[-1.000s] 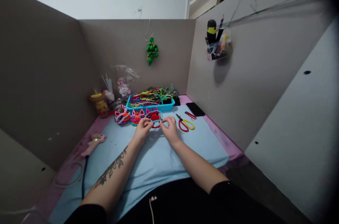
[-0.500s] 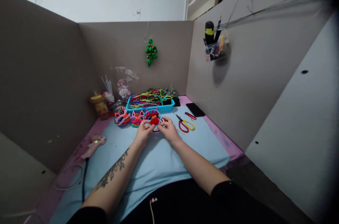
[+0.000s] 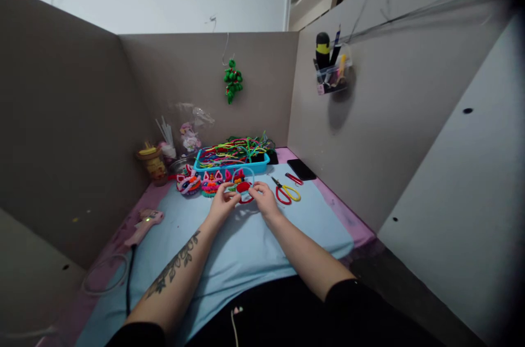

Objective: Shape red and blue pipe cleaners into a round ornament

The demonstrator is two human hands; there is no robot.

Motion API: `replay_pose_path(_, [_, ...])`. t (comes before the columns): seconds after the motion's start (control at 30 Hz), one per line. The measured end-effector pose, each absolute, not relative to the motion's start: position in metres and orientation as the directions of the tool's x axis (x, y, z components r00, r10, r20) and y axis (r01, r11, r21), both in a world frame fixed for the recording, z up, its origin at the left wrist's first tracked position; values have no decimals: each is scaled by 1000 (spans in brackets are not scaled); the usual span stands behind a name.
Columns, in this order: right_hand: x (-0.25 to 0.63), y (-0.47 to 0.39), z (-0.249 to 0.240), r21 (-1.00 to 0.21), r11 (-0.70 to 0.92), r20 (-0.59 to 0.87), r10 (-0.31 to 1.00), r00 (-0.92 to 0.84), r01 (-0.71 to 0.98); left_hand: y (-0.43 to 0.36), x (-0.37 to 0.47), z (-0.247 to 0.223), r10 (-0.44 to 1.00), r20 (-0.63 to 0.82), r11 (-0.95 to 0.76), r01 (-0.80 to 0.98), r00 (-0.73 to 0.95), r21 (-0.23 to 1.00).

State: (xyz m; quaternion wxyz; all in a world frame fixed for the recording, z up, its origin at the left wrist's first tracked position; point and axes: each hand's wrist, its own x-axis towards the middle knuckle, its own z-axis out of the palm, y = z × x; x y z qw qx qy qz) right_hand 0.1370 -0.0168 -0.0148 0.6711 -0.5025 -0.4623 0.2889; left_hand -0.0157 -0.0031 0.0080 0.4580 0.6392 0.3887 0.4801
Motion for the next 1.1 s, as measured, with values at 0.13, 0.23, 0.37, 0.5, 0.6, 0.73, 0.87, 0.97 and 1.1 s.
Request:
replay_pose_path(0.13, [137,-18,-16,-934,313,354,870,342,170,-1,-20,7,875,470,-480,324,114,815])
replay_pose_path(0.23, [136,-23,-13,-858,387,467,862,199,337,4,-26,9,906,333,-381,162,260,910])
replay_pose_path(0.37, [135,-31,-7,-726,487,591,803,78,485,8,-35,12,818,157,-162,-39,554,986])
replay_pose_path(0.5, [138,-32,-6,-719,488,594,801,73,495,7,-38,14,821,148,-124,-81,552,989])
replay_pose_path(0.6, [139,-30,-7,-718,487,597,798,79,497,5,-37,15,839,92,-8,-156,536,988])
replay_pose_path(0.73, [140,-29,-8,-727,465,578,811,84,505,4,-38,17,853,36,100,-230,521,968])
replay_pose_path(0.87, [140,-30,-8,-693,473,580,814,30,544,3,-38,20,860,38,100,-240,509,966])
replay_pose_path(0.97, [137,-31,-9,-679,482,577,817,-4,554,2,-37,19,856,57,81,-243,513,967])
replay_pose_path(1.1, [132,-30,-13,-685,487,575,818,-7,542,2,-33,16,852,102,31,-245,513,969])
